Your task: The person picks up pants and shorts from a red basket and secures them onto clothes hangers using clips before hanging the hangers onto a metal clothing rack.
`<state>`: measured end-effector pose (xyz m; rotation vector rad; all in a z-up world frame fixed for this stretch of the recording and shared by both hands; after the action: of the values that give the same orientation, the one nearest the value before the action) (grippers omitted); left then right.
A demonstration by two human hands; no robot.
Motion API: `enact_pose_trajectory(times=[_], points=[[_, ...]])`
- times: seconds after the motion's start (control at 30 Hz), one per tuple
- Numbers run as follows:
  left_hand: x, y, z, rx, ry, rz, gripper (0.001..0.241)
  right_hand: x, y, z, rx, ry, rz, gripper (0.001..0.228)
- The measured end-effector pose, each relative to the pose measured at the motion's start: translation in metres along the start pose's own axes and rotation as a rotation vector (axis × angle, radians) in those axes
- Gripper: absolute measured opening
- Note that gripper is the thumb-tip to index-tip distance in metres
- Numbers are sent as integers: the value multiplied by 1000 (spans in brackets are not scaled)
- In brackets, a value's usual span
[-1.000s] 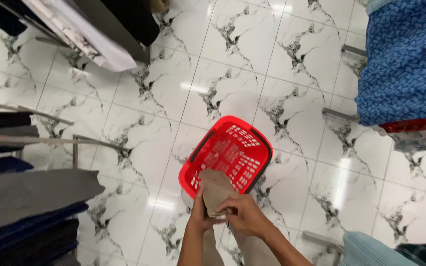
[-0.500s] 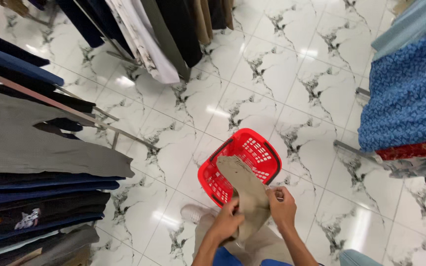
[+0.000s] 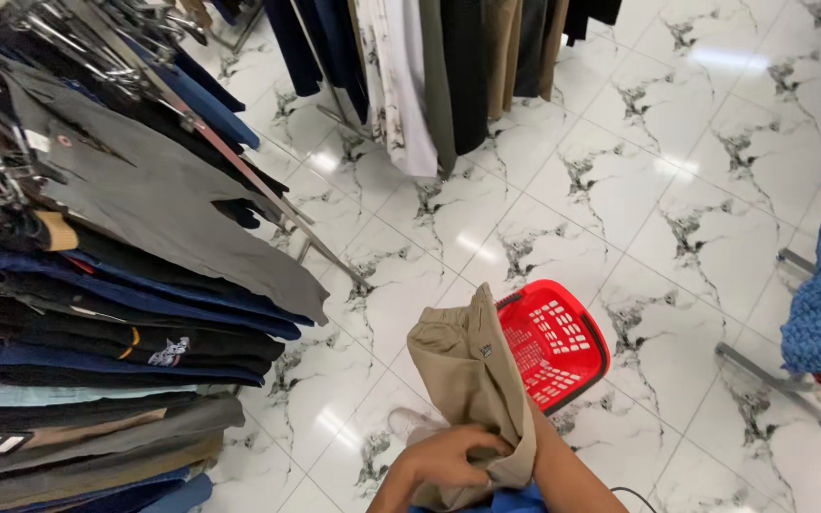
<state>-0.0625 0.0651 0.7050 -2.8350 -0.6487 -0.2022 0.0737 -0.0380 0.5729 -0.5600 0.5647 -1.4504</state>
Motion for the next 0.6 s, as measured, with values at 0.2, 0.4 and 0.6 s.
enact_pose_trajectory(times=[0.2,0.4,0.6], points=[[166,-132,-25,217,-444,-953,82,-96,-74,165,161,215,-81,62],[278,-207,-29,184,-414,-1221,104,-217,-109,206,399,-146,21,75],[323,-266,-32,-95,-160,-1082,32,-249,-114,261,807,-401,113,50]])
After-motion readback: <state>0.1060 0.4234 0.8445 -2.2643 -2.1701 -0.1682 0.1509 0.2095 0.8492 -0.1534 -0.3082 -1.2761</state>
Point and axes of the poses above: each hand's wrist, its own y-axis towards the middle knuckle, its own x-axis out of the back of the hand, z = x × y, the point moved 10 cm from there along y, towards the middle knuckle, and after that the axes turned 5 degrees about -x, right-handed, at the moved point
